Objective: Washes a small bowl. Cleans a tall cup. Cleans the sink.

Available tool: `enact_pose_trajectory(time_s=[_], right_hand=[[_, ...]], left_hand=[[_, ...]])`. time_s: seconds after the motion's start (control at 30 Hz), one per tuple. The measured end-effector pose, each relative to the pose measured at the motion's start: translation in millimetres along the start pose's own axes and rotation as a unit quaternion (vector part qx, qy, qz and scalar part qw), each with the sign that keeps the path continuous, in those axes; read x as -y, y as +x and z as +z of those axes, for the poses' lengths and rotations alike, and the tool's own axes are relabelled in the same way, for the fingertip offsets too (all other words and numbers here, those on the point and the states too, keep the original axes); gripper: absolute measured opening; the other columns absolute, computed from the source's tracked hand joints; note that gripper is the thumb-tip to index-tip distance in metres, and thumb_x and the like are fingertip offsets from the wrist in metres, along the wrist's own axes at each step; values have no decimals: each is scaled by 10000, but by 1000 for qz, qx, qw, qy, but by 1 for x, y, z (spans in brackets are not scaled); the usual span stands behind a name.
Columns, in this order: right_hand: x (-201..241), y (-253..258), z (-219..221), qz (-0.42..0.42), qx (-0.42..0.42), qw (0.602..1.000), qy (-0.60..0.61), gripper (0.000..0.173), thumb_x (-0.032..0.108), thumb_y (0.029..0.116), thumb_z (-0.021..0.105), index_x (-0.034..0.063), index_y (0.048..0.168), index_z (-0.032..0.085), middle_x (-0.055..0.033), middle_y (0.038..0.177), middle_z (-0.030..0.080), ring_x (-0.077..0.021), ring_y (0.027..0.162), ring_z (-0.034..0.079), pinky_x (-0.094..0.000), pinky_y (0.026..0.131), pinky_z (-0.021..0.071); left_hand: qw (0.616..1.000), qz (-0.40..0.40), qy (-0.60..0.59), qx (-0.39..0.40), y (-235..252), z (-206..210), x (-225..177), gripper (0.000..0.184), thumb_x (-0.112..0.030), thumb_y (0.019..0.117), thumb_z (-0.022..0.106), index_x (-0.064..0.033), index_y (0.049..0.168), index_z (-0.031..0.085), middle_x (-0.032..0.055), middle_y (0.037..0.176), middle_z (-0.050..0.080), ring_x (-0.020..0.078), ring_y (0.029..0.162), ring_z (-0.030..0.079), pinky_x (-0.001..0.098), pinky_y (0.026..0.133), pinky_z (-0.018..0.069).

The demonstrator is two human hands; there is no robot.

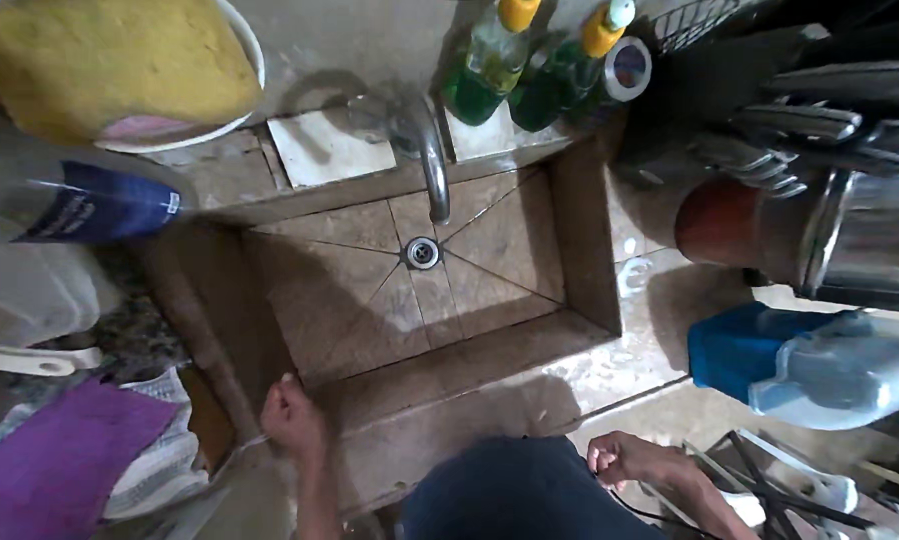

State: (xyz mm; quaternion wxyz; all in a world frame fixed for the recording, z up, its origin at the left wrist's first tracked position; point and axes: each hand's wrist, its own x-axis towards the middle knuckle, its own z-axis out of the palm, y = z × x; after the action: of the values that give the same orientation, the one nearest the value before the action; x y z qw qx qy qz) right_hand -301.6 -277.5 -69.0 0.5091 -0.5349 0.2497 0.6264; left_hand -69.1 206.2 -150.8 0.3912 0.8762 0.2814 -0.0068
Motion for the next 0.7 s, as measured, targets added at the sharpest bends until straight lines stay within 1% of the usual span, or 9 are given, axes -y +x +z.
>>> enact_pose_trajectory(time_s=[0.07,0.13,0.2,0.33,0.4,0.5,0.6,0.63,0.7], right_hand=[[8,0,-1,12,2,1000,8,260,163,863,771,28,1067,683,-76,846,718,-186,725,697,-401,726,600],[14,-1,-3,23,2,1000,14,255,152,864,776,24,1065,683,-78,844,722,-186,721,700,-399,725,603],[17,-2,-4,31,7,999,14,253,151,871,773,21,1067,682,-84,848,721,-195,724,698,-404,723,600],[19,-1,-7,34,11,999,27,239,141,874,777,22,1059,684,-80,840,718,-183,707,689,-386,698,592],[20,2,-9,28,12,999,33,230,158,870,779,33,1040,686,-63,821,719,-168,689,687,-365,676,590],[23,2,-11,33,15,999,24,233,149,873,778,37,1057,687,-66,823,726,-166,677,685,-362,662,588],[34,-4,-14,28,-1,1000,9,231,135,886,771,28,1072,685,-71,856,728,-161,704,685,-363,683,588],[36,-7,-14,17,-7,1000,6,247,137,900,754,14,1100,677,-78,892,719,-168,748,677,-380,726,584],[39,-12,-10,-18,-40,999,2,228,114,884,742,7,1073,673,-64,871,705,-153,741,657,-369,722,571]], left_hand=[[1000,2,-3,-8,7,2,2,381,-177,1073,476,51,778,555,-21,684,433,-21,617,412,164,611,383],[1000,2,-9,-20,10,4,3,380,-161,1063,487,19,730,522,-46,661,405,-36,589,394,152,579,367],[1000,-1,-7,-26,10,6,1,383,-163,1060,491,20,725,518,-45,658,407,-35,590,397,154,579,372],[999,-19,31,-27,8,7,-5,399,-173,1065,492,77,760,548,1,664,429,0,609,411,182,598,388],[999,-10,40,-30,7,8,-8,401,-164,1055,512,69,730,546,-2,643,432,-3,591,411,179,584,386],[999,27,37,-26,4,9,-5,379,-118,1019,551,44,678,513,-25,611,406,-24,557,387,158,547,358],[998,47,31,-27,0,7,-11,390,-67,968,580,-6,615,426,-48,587,359,-31,534,353,151,518,327],[998,53,28,-26,-3,5,-13,388,-49,959,583,10,612,420,-27,595,367,-7,552,358,173,533,335],[996,72,26,-33,-14,0,-19,372,-17,920,583,4,602,391,-14,590,361,9,551,350,187,531,325]])
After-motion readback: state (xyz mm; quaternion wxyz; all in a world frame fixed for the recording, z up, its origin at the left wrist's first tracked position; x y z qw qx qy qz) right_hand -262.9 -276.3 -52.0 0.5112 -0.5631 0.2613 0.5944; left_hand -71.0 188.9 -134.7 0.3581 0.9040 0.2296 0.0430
